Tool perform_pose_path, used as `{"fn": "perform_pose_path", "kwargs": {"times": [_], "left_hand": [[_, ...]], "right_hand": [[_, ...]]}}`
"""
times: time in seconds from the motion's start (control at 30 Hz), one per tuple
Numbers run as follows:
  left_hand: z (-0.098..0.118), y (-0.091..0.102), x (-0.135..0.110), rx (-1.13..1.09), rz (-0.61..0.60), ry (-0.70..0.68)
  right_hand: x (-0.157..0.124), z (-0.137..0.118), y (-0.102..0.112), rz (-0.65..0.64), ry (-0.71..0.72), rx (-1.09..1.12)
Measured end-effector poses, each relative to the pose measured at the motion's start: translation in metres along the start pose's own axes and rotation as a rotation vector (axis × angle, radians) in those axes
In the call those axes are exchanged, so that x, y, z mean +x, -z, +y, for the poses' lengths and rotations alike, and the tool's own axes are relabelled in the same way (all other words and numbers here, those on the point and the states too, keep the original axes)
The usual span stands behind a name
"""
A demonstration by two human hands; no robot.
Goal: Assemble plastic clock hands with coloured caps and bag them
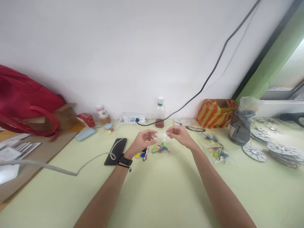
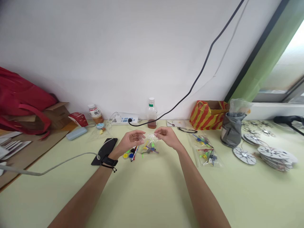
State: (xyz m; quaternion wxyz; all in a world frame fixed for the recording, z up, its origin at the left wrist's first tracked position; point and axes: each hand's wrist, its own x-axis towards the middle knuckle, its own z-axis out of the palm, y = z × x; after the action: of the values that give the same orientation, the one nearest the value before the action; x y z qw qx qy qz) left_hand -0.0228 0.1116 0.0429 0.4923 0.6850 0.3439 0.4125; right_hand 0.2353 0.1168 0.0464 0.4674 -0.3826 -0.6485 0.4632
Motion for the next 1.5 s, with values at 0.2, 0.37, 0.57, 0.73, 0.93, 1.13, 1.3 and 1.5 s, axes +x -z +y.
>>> {"fn": "perform_pose_path", "kwargs": {"times": [0.2,0.37,0.57,0.73,0.93,1.13,1.3,1.5], "left_hand": [[-0.0026,-0.0047,0.0043,0.065,0.088,-0.004],[-0.0066,0.0002,0.0058,0.129,0.105,-0.035],[-0.0021,0.0023,0.0033,0.115,0.108,-0.045],[-0.0046,0.0044,0.0045,0.024,0.120,-0.006],[-0.0008,0.0042,0.0052,0.025,0.120,-0.031],[-0.0019,0.0000,0.0040,0.029,0.144,-0.056],[-0.0034,0.0010,0.0042,0.011,0.172,-0.042],[-0.0021,0.0034,0.0048,-0.087,0.182,0.013]], "right_hand": [[-0.0023,-0.0034,0.0005,-0.063,-0.005,0.016],[-0.0039,-0.0080,-0.0017,-0.077,0.004,0.023],[-0.0029,-0.0064,-0.0055,-0.024,0.000,0.042],[-0.0035,-0.0041,-0.0039,-0.023,-0.014,0.071],[-0.0044,-0.0034,-0.0025,0.003,-0.001,0.082],[-0.0025,-0.0008,-0.0043,0.055,-0.002,0.048],[-0.0039,-0.0038,-0.0021,0.006,-0.007,0.032],[-0.0062,-0.0082,-0.0003,-0.014,-0.050,0.017]]}}
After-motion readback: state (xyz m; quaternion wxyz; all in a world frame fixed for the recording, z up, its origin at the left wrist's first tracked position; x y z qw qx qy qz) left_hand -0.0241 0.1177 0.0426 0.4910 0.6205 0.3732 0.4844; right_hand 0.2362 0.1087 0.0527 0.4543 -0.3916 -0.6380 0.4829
